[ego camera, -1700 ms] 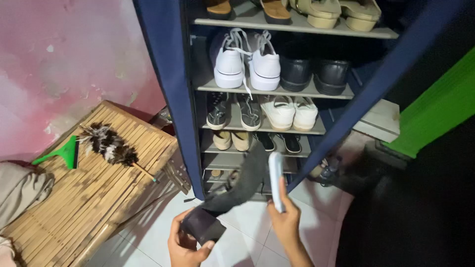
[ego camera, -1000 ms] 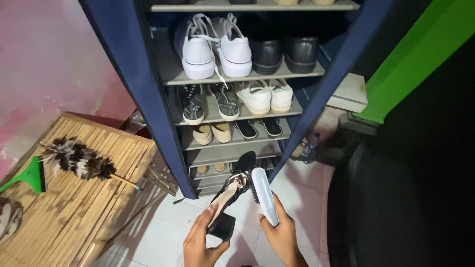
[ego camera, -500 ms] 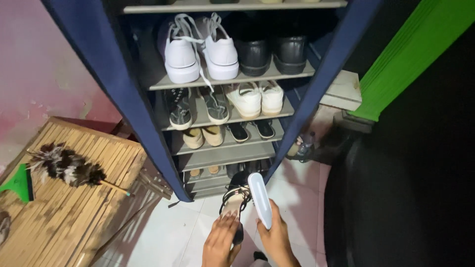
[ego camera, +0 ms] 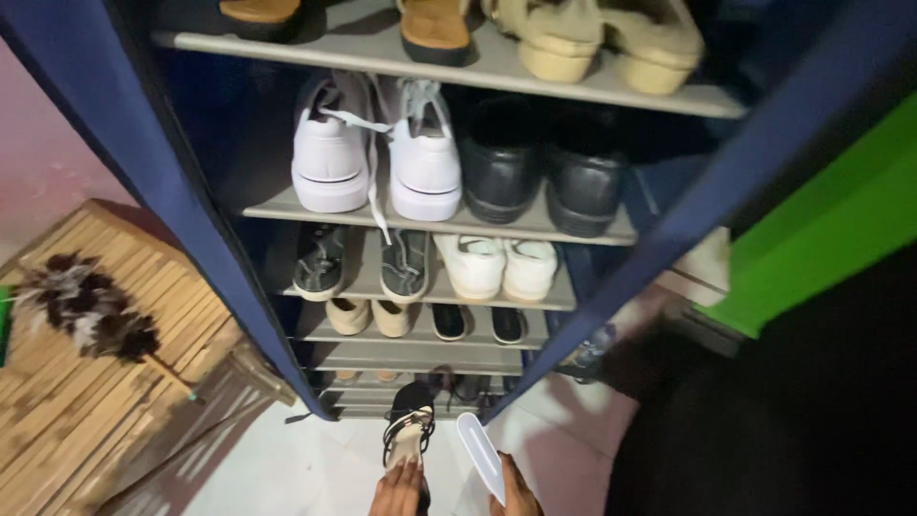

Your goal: The person cleans a shoe using a brush by hand, scrubbing various parts of the shoe's exterior and sole.

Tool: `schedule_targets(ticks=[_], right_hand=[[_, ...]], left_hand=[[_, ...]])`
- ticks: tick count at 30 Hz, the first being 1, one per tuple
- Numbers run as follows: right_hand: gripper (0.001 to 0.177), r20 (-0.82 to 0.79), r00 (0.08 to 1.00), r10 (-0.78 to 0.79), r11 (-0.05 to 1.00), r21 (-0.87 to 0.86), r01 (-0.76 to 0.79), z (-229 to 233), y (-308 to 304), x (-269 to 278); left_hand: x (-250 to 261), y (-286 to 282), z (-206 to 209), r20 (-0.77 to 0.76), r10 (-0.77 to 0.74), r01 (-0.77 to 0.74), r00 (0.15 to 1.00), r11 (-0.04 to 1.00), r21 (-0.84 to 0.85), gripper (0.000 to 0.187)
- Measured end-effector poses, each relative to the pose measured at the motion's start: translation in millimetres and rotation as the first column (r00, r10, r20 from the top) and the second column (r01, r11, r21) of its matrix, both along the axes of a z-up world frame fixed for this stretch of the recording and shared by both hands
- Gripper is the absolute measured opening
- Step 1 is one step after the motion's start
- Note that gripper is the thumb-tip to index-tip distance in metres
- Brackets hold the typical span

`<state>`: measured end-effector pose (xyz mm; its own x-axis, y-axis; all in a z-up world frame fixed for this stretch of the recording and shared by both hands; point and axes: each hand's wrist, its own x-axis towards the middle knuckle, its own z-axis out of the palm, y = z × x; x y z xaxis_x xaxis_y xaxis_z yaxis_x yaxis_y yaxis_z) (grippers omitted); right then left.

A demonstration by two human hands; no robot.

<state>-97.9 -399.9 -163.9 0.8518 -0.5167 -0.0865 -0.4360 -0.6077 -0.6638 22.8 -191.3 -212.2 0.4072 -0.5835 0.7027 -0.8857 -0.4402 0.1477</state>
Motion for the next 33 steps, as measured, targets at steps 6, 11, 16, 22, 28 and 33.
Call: schedule_targets(ticks=[6, 11, 16, 22, 28, 33], right_hand=[[0.083, -0.126, 0.984, 0.128, 0.992, 0.011, -0.127, -54.7, -4.5, 51.0], [0.085, -0.082, 0.981, 0.174, 0.985, -0.003, -0.175, -125.6, -4.5, 103.8], [0.081, -0.055, 0.983, 0.173, 0.984, 0.056, -0.17, -189.5, -4.9, 137.2], [0.077, 0.044, 0.995, 0.088, 0.981, 0.168, -0.094, -208.1, -14.9, 161.9], [0.071, 0.163, 0.985, -0.048, 0.965, 0.263, 0.004, -191.3, -12.6, 170.2], [0.078, 0.159, 0.984, -0.084, 0.949, 0.315, 0.03, -216.7, -24.5, 169.4]], left_hand=[[22.6, 9.6, -40.1, -0.021, 0.2, -0.198, 0.98, 0.977, 0.079, 0.035], [79.5, 29.8, -67.0, 0.057, 0.183, -0.19, 0.981, 0.967, 0.172, 0.042], [129.5, 30.7, -82.4, 0.042, 0.224, -0.227, 0.974, 0.942, 0.246, 0.052], [197.2, 15.7, -94.1, 0.022, 0.192, -0.188, 0.981, 0.926, 0.327, 0.061], [253.6, -8.7, -108.9, -0.001, 0.211, -0.194, 0.977, 0.898, 0.396, 0.061], [285.4, -7.5, -117.9, -0.291, 0.117, -0.027, 0.949, 0.955, 0.297, 0.067]])
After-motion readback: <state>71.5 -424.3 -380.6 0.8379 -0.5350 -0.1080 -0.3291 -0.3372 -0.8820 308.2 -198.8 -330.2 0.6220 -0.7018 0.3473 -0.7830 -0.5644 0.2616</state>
